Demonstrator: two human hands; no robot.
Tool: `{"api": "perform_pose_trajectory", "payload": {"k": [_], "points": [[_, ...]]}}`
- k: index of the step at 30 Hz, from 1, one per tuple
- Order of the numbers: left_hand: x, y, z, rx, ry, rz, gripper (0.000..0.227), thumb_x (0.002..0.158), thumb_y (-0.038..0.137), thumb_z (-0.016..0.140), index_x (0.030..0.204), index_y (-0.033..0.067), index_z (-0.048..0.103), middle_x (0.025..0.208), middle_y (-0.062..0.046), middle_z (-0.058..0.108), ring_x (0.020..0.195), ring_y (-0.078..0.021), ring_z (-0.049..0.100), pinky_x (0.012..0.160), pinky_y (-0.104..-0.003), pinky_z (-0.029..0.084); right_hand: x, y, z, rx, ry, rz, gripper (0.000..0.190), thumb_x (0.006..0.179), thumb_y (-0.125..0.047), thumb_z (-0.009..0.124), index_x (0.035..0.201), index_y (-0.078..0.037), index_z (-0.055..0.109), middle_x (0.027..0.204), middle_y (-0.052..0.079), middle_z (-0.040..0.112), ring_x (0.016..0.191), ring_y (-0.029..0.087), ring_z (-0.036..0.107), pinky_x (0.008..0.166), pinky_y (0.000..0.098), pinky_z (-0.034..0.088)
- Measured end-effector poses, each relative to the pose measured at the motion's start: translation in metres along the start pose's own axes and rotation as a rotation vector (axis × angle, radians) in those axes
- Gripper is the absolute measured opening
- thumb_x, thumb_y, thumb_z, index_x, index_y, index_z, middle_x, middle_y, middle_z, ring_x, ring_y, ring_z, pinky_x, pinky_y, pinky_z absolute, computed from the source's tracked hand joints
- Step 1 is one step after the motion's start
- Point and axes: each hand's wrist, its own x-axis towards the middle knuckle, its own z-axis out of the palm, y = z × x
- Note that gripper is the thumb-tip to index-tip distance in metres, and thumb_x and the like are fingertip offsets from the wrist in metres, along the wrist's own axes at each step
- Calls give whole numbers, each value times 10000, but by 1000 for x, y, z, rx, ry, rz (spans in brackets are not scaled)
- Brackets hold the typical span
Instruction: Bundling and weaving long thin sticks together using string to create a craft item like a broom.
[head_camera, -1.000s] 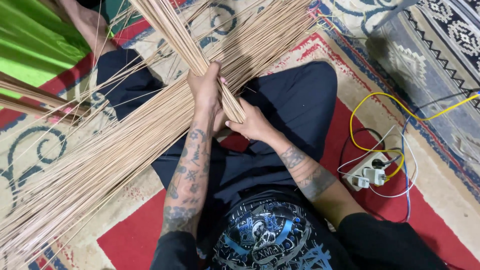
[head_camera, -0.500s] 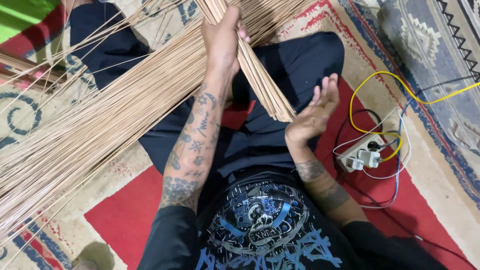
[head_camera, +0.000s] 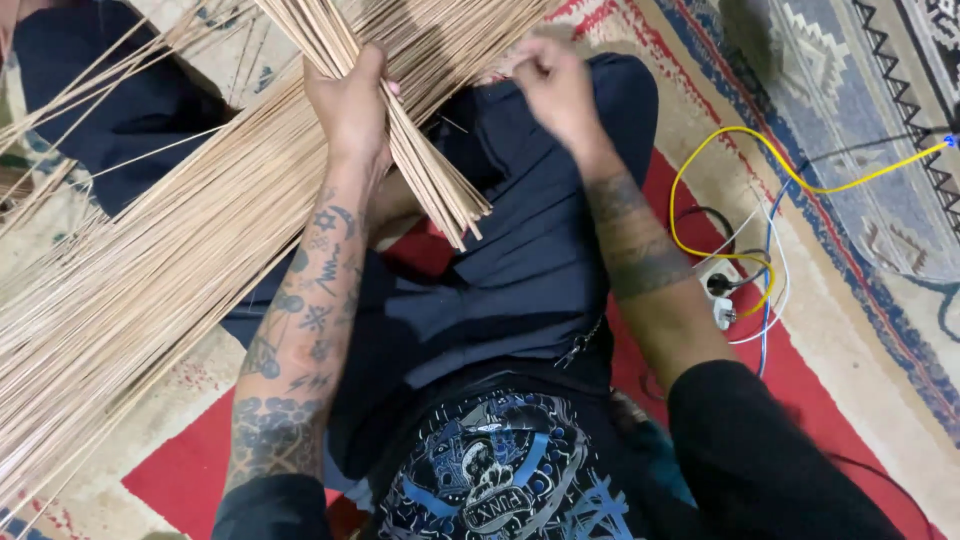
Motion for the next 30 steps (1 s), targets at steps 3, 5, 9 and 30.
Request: {"api": "perform_pose_trajectory", "payload": {"k": [3,5,9,30], "points": [[0,4,-8,41,21,-35,296,933,-31,650,1187,-24,499,859,-92,617,610,-138,605,519,-251,557,67,87,-46,-188,104,-167,244,884,79,594,1098,75,711,977,128,761,836,184,724,761,269,590],[1,7,-10,1,67,-118,291,915,-67,611,1186,-27,514,833,-103,638,590,-132,579,499,-239,517,108,155,-79,-725,193,-64,200,879,-143,666,907,48,719,779,208,741,609,371,690,556,445,563],[-2,11,-23,48,106,-211,593,891,-73,621,1449,15,440,823,-69,614,555,-110,546,471,-224,487,134,236,-131,-780,238,-71,233,721,1,619,921,-9,738,854,179,772,687,385,706,635,447,587],[-20,11,-26,38,152,-365,220,923,-85,616,1087,37,536,732,-48,565,551,-130,550,500,-246,505,148,212,-160,-772,236,470,137,836,-68,599,764,7,687,715,147,662,645,290,603,679,399,535]]}}
